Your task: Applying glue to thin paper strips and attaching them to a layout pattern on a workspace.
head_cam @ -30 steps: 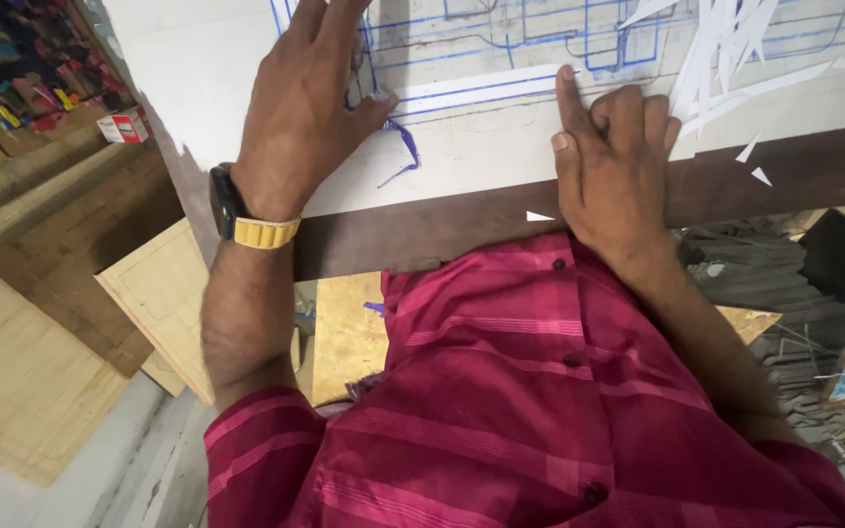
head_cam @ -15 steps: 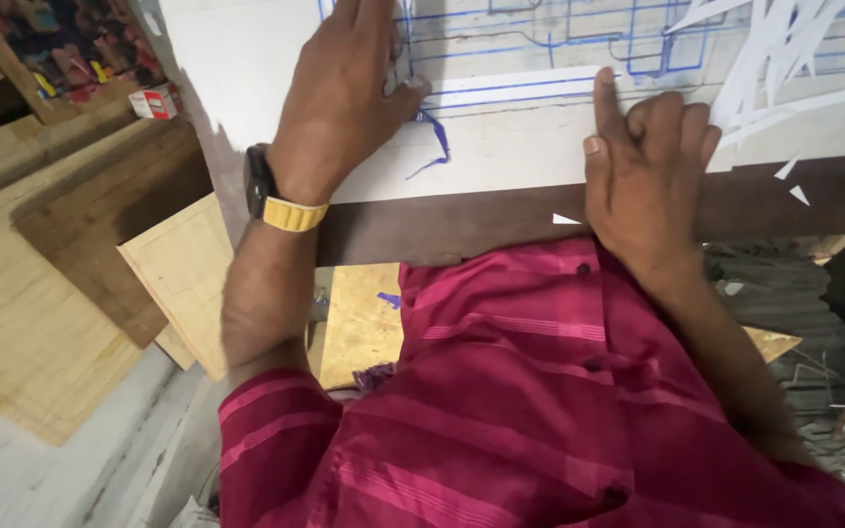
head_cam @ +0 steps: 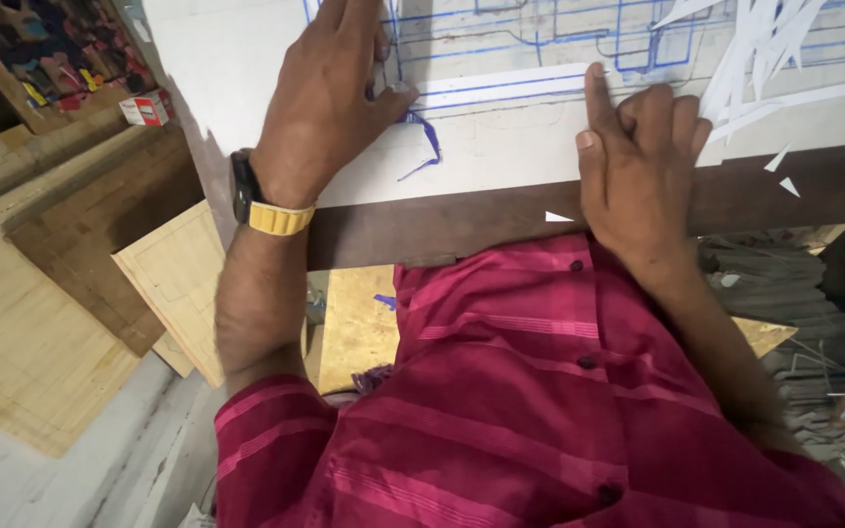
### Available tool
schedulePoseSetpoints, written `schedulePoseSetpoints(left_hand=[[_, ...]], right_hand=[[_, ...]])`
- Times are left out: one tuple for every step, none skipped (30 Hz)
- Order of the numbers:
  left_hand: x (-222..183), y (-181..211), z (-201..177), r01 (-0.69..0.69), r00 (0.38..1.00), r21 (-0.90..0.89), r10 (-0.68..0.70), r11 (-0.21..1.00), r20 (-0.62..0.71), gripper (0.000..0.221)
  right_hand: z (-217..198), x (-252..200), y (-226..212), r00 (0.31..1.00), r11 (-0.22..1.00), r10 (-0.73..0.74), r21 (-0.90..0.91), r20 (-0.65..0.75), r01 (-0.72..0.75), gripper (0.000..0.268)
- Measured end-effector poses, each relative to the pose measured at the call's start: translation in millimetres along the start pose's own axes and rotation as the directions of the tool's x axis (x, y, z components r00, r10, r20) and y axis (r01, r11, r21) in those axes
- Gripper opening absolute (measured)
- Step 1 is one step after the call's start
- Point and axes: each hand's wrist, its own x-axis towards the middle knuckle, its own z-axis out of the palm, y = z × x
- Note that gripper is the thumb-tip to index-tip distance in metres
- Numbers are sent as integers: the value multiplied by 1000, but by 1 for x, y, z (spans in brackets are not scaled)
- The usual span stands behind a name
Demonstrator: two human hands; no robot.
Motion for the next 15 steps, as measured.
schedulePoseSetpoints(left_hand=[[0, 1, 0, -3, 1000, -3, 3, 1000, -1, 76], [0, 2, 0, -6, 1000, 18, 6, 1000, 0, 78], [0, 3, 0, -10, 1000, 39, 10, 999, 0, 81], [1, 5, -1, -13, 1000, 36, 13, 999, 0, 81], [1, 6, -2, -25, 1000, 47, 25, 999, -6, 83], [2, 8, -3, -37, 999, 57, 38, 998, -13, 84], [1, 7, -2, -39, 999, 55, 40, 998, -13, 84], [0, 7, -1, -40, 999, 73, 41, 997, -15, 86], [0, 6, -1, -41, 999, 94, 43, 995, -20, 88], [0, 6, -1, -43, 999, 94, 46, 995, -22, 88], [1, 7, -1, -35, 999, 72, 36, 997, -10, 87], [1, 7, -1, -27, 1000, 50, 27, 998, 2, 86], [1, 8, -2, -29, 1000, 49, 29, 998, 2, 86], [1, 8, -3, -34, 999, 61, 34, 998, 0, 88], [0, 8, -3, -39, 999, 74, 39, 997, -3, 89]], right_hand=[[-1, 0, 0, 1000, 1000, 2, -4, -1, -2, 45], [-1, 1, 0, 1000, 1000, 8, 18, -5, -8, 45], [-2, 1, 0, 1000, 999, 14, 40, -8, -14, 44], [-2, 1, 2, 1000, 999, 16, 36, -9, -16, 44], [-2, 1, 4, 999, 994, 35, 103, -16, -33, 44], [-1, 1, 5, 998, 984, 54, 169, -23, -50, 45], [0, -1, 9, 998, 985, 56, 167, -23, -51, 45], [0, -2, 12, 997, 969, 76, 237, -28, -67, 44], [1, -3, 15, 995, 949, 95, 306, -35, -80, 44], [-6, 2, 9, 995, 949, 94, 305, -38, -78, 44], [-13, 7, 3, 993, 934, 107, 346, -40, -87, 45], [-20, 11, -3, 992, 918, 120, 386, -42, -95, 47], [-19, 10, -4, 992, 918, 121, 385, -43, -95, 47], [-18, 10, -5, 996, 952, 89, 297, -30, -76, 49], [-16, 9, -6, 998, 977, 56, 207, -13, -52, 52]])
